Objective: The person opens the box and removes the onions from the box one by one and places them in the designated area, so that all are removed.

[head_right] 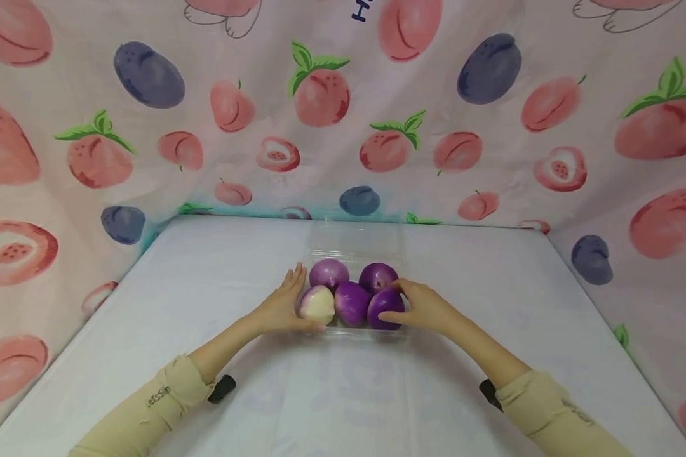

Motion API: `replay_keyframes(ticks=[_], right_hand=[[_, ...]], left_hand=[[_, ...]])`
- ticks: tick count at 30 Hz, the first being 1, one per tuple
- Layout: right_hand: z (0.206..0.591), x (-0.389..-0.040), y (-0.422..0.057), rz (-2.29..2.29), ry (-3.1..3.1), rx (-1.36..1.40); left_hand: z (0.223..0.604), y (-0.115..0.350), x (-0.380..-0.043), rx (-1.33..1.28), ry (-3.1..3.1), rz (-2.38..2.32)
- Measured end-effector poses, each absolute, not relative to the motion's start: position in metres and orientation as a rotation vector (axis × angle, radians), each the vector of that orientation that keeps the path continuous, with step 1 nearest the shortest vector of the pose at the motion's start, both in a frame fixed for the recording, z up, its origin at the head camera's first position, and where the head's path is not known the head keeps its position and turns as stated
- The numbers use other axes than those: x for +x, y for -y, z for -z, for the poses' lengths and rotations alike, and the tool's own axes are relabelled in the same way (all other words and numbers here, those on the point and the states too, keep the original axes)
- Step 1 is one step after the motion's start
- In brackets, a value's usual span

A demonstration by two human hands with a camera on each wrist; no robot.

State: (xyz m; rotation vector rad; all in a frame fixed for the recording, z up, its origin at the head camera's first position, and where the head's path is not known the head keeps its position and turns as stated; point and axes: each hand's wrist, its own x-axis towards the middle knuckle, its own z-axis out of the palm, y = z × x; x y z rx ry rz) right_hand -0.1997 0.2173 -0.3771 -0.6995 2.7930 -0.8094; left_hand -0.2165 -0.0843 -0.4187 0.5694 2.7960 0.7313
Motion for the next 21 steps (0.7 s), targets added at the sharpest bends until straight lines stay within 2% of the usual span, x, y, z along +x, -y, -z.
replay_keyframes(ticks=[14,21], right_hand=[[0.3808,-0.1957,-0.2114,0.712,-2.898,-0.625],[0.3826,-0.1962,-0.2086,0.625,-2.938,-0.681]], left_hand=[[0.4182,0.0844,-0.2163,0.582,-2.780,-0.750],[0.4184,0.0843,-0.2143,0.569,-2.784,-0.733]])
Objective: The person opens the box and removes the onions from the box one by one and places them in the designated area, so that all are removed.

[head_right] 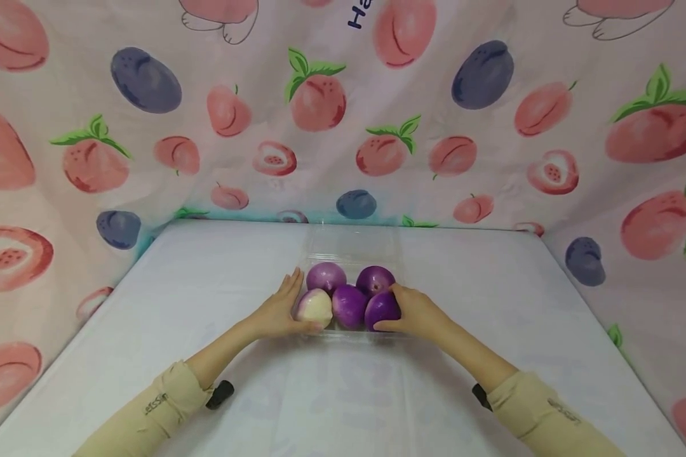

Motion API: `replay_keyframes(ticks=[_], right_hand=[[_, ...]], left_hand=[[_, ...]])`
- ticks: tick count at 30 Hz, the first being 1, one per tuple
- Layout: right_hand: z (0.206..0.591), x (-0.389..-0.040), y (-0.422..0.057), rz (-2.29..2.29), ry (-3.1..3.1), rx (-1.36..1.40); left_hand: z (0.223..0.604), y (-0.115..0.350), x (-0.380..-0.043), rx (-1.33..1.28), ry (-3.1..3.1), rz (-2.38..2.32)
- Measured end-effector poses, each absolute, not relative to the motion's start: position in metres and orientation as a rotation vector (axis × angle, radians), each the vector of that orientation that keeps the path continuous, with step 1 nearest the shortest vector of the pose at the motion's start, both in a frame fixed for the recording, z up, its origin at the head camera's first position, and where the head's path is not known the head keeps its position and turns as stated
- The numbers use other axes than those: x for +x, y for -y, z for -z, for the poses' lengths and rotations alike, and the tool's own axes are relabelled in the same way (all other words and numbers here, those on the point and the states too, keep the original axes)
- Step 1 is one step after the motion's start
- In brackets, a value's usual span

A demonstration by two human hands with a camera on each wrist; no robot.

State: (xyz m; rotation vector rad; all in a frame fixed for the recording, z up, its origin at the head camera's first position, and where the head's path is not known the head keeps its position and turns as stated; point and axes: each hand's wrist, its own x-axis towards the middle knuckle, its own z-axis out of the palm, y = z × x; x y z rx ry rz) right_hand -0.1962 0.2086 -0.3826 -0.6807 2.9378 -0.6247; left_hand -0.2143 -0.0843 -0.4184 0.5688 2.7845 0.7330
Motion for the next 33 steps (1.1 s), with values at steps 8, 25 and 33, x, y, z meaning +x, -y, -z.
replay_keyframes(ticks=[8,25,33], right_hand=[[0.383,-0.200,-0.213,0.711,-2.859,-0.653],[0.371,-0.213,-0.229,1.045,-2.545,-0.675],[0.373,-0.217,-0.234,1.154,-2.495,-0.643]], left_hand=[[0.419,0.087,-0.217,0.561,-2.753,-0.789],[0.416,0.085,-0.217,0.538,-2.709,-0.835],[0.417,0.083,-0.217,0.510,-2.698,-0.847]])
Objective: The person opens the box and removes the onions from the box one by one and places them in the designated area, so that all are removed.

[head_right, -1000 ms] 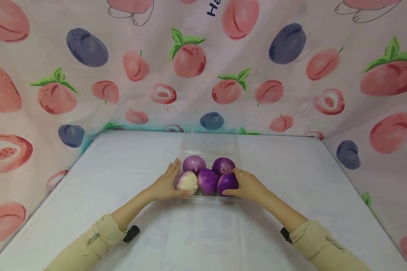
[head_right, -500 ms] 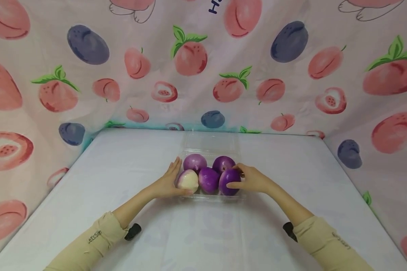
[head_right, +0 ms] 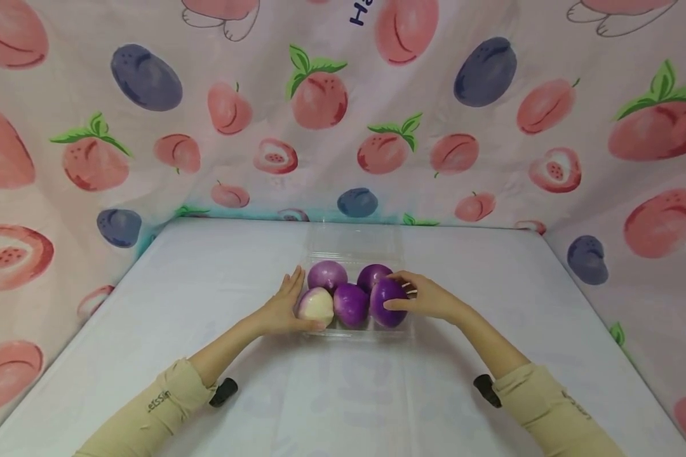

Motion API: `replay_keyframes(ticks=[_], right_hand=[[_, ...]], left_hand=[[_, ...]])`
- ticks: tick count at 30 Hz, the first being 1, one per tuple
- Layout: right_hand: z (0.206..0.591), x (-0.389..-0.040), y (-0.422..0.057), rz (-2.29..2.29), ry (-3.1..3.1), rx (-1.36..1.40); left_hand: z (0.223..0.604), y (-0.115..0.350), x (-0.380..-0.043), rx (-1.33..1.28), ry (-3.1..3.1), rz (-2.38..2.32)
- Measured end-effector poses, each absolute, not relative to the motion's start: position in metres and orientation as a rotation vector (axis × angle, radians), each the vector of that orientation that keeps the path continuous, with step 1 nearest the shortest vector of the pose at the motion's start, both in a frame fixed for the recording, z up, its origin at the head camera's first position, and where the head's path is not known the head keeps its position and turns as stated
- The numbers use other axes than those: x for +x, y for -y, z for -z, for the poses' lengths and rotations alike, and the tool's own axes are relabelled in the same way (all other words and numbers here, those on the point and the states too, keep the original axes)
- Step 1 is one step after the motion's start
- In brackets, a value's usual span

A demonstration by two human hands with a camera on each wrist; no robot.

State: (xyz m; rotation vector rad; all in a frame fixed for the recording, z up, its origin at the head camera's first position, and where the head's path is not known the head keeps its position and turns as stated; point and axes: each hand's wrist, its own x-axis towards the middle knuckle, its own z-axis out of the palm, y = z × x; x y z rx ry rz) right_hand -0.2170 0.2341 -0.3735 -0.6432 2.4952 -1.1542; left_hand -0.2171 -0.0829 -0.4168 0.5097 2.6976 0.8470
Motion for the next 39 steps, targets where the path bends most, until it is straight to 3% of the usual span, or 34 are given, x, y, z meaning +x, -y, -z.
replay_keyframes(ticks=[39], right_hand=[[0.365,-0.217,-0.249,1.321,-2.774,-0.492]], left_hand=[[0.417,0.083,-0.215,0.501,-2.709,-0.870]])
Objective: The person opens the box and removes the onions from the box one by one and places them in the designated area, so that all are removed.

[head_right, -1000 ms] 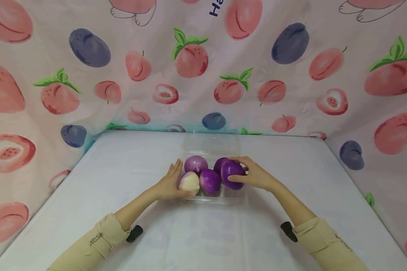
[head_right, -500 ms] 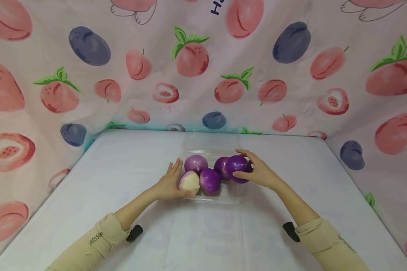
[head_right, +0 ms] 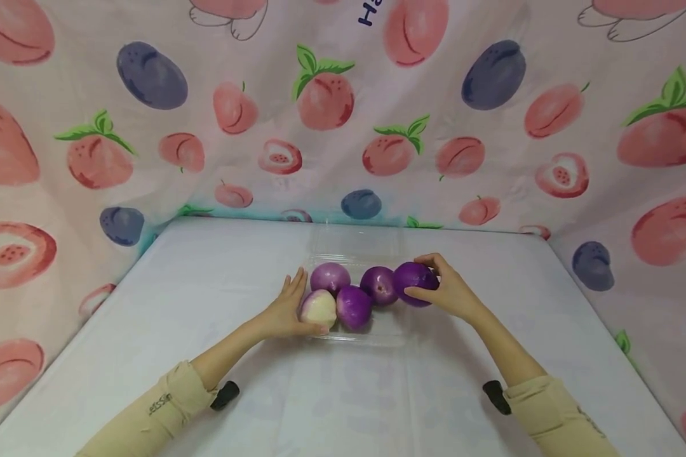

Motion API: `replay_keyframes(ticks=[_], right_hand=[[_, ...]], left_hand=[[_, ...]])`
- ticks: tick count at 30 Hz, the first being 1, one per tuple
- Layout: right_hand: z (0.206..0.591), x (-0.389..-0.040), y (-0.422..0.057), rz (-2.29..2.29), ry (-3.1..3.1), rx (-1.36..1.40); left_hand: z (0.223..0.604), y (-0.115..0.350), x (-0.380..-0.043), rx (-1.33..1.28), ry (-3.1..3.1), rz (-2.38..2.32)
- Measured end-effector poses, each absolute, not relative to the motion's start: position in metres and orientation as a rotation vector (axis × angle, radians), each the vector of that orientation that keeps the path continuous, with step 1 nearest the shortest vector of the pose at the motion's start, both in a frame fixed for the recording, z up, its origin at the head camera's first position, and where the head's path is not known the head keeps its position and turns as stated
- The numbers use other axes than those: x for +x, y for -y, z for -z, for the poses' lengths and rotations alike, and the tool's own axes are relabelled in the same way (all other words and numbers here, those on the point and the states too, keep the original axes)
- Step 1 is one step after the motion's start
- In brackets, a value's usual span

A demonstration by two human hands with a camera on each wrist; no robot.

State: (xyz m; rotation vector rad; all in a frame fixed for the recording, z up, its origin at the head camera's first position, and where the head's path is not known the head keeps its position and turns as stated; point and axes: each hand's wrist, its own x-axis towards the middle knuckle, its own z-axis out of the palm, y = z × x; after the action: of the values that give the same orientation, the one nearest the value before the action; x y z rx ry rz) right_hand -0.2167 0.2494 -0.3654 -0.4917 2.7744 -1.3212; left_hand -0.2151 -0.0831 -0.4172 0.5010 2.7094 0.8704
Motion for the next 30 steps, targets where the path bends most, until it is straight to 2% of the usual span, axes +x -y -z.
replay_keyframes(ticks=[11,30], right_hand=[[0.372,-0.227,-0.265,1.346,-2.834,-0.355],[0.386,-0.275,-0.286,1.096,-3.050,-0.318]], left_hand=[[0.412,0.084,-0.213,0.499,-2.699,-0.858],[0.413,0.084,-0.217,0.515,-2.727,-0.798]])
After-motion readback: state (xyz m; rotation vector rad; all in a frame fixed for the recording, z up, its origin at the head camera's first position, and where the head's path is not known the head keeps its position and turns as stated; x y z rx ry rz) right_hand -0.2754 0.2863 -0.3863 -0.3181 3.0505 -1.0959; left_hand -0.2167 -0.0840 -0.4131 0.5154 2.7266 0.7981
